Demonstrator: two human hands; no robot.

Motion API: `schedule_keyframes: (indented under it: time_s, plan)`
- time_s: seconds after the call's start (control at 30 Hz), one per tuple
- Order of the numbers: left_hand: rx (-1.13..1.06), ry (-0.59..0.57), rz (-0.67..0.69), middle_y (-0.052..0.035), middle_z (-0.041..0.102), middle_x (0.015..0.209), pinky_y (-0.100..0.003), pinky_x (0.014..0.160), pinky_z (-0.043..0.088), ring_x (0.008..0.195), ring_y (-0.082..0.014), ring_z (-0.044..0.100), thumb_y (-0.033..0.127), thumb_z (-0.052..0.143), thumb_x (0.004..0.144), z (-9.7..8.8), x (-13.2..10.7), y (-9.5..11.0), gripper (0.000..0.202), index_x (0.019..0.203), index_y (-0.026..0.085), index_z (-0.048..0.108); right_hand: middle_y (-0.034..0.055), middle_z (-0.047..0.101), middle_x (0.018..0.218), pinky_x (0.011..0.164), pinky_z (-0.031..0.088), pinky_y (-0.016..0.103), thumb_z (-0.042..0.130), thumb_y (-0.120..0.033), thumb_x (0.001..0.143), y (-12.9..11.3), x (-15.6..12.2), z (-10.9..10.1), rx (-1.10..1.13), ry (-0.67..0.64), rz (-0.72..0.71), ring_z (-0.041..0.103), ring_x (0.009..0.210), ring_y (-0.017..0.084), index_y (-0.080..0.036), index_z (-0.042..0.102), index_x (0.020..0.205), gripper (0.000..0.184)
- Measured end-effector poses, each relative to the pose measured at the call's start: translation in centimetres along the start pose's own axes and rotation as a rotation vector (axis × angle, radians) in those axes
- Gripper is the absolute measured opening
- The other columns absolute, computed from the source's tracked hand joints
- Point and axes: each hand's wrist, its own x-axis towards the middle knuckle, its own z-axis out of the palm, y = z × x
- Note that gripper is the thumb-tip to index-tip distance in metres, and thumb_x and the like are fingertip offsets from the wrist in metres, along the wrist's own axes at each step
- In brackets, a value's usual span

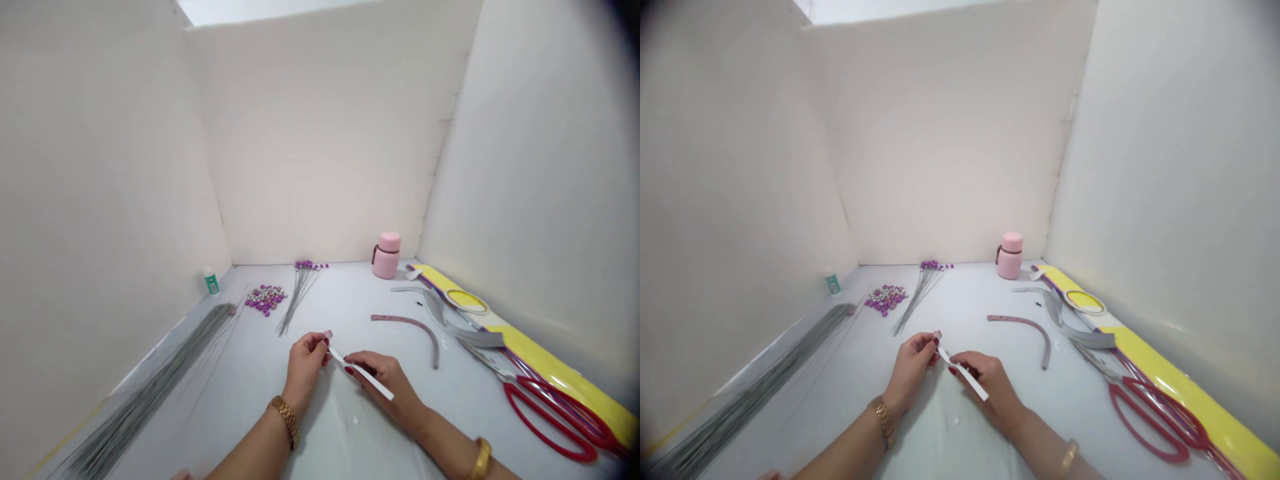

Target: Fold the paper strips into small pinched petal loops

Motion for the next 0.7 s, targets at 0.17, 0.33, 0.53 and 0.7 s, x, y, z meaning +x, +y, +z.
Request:
schedule_keyframes:
  time_s: [0.17,0.33,0.53,0.7]
  plan:
    - [0.011,0.006,-0.001,0.0018,0.055,0.051,-0.02,0.047,0.035,0.047,-0.0098,0.048,0.038,0.064,0.068,0.1,-0.2,0.5,0.026,0.073,0.012,0.064,0.0038,0.068,0.077,0.062,0.046,0.027,0.052,-0.03,0.081,-0.3,0.0,-0.2,0.065,-0.018,0.056,0.06,0.069,0.018,-0.022,0.069,0.084,0.019]
    - [0.004,0.011,-0.007,0.0011,0.057,0.055,-0.021,0.05,0.037,0.049,-0.0111,0.05,0.038,0.063,0.068,0.1,-0.1,0.4,0.026,0.075,0.013,0.064,0.0042,0.067,0.077,0.053,0.044,0.024,0.053,-0.029,0.079,0.1,-0.1,0.0,0.124,-0.012,0.137,0.057,0.062,0.017,-0.02,0.069,0.081,0.018]
    - [0.02,0.009,0.007,0.0013,0.058,0.055,-0.021,0.049,0.037,0.049,-0.0105,0.049,0.033,0.061,0.07,0.0,0.1,0.0,0.021,0.076,0.014,0.065,-0.0009,0.06,0.057,0.046,0.038,0.022,0.056,-0.025,0.075,1.3,0.4,0.5,0.224,-0.074,0.217,0.049,0.047,0.012,-0.019,0.069,0.077,0.014]
    - [0.037,0.006,0.006,0.001,0.057,0.054,-0.021,0.048,0.036,0.048,-0.011,0.05,0.031,0.06,0.07,0.0,0.4,-0.3,0.021,0.08,0.013,0.066,-0.0036,0.053,0.052,0.043,0.035,0.021,0.057,-0.027,0.075,1.7,0.9,0.7,0.315,-0.089,0.292,0.044,0.041,0.009,-0.016,0.067,0.073,0.015]
